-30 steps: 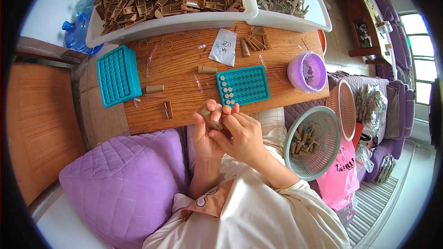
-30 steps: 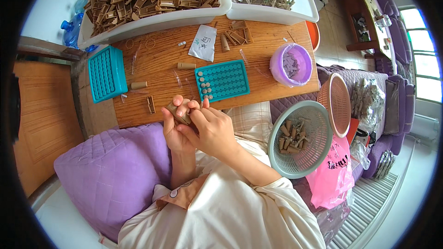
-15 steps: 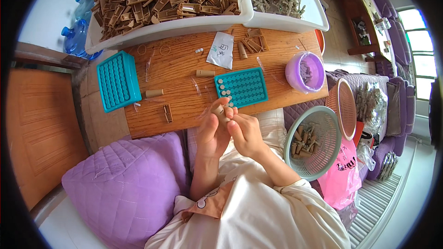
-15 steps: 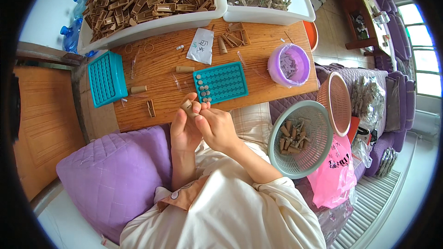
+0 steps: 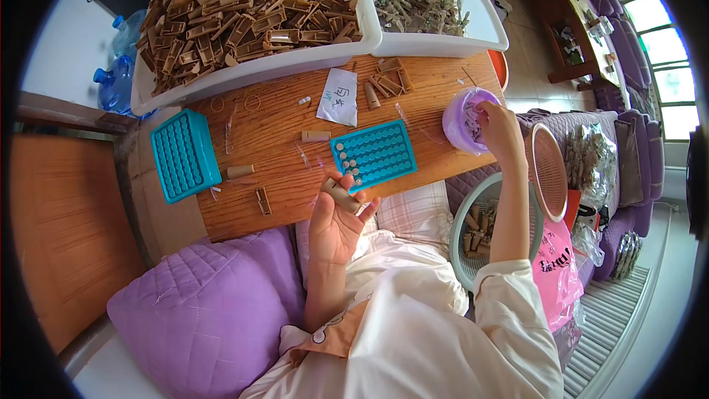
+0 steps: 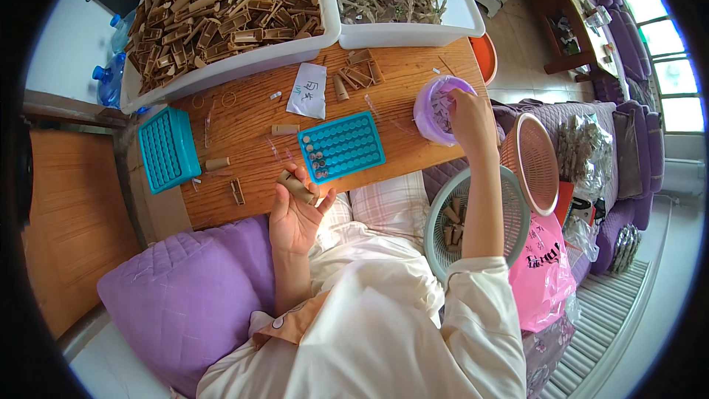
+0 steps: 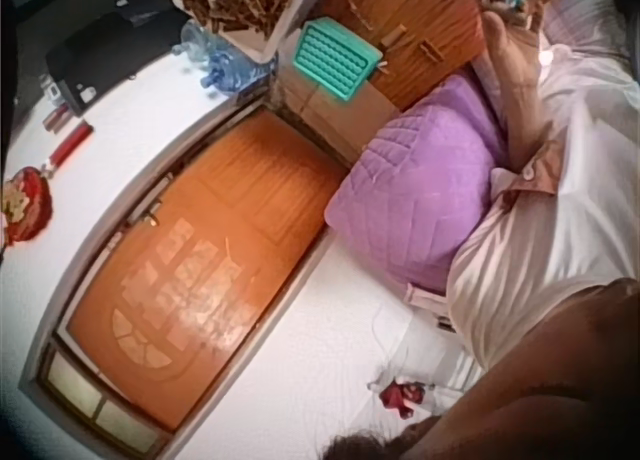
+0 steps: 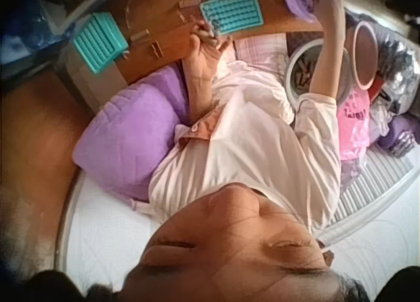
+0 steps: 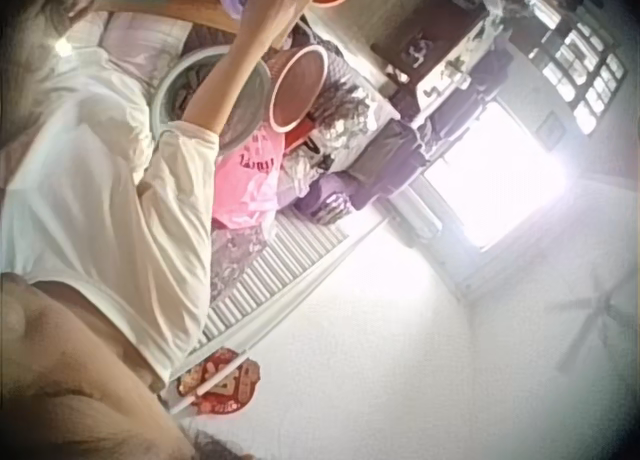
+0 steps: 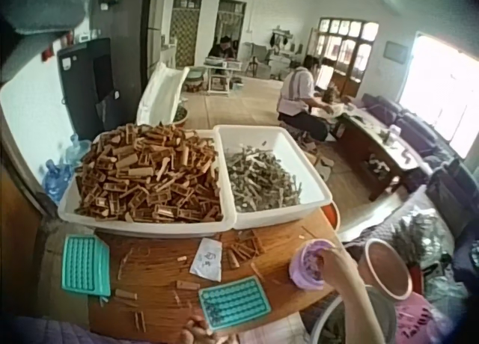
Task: Manually assembling small plastic and metal components at a workbench.
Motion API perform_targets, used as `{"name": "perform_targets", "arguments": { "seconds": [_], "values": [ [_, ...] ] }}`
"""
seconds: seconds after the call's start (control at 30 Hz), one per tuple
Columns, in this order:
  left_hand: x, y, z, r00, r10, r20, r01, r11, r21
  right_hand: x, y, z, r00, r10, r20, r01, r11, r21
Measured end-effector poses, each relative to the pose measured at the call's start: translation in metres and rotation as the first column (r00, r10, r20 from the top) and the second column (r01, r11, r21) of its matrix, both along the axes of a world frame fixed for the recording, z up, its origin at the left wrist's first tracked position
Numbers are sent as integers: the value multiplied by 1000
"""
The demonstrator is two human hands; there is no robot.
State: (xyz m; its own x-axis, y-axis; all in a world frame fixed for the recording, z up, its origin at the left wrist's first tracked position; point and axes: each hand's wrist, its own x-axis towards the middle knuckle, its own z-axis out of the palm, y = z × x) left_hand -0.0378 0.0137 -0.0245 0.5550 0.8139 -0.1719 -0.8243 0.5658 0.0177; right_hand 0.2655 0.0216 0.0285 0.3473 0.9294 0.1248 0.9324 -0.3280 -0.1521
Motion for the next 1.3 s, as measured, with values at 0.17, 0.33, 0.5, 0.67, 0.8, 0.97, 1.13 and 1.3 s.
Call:
{"name": "perform_targets", "arguments": {
  "seconds": [0.17, 0.33, 0.5, 0.67, 0.8, 0.97, 1.13, 1.3],
  "values": [
    [-3, -1, -6, 1000, -21, -10, 21, 1000, 1, 16, 10, -25, 968, 119, 220, -31, 929, -368],
    [-3, -1, -1, 999, -52, 2, 52, 998, 29, 17, 14, -11, 997, 46, 69, -15, 921, -388],
    [-3, -3, -3, 999, -35, -15, 34, 999, -28, 18, 8, 4, 934, 38, -355, -111, 976, -187],
    [-2, -6, 3, 990, -104, 97, 114, 988, -104, -10, -2, 36, 694, -153, -703, 104, 988, -112],
    [2, -9, 14, 979, -194, 67, 201, 973, -116, -36, -14, 34, 804, 102, -585, -61, 994, 89],
    [0, -13, 20, 976, -212, 46, 215, 973, -85, -103, -16, 45, 696, 302, -652, -229, 953, 197],
    [1, -14, 16, 955, -247, 162, 261, 963, -68, -144, -21, 46, 594, 544, -592, -419, 838, 350],
    [-2, -21, 20, 966, -253, -47, 253, 968, -5, -159, -25, 47, 524, 592, -613, -481, 799, 361]
  ]
}}
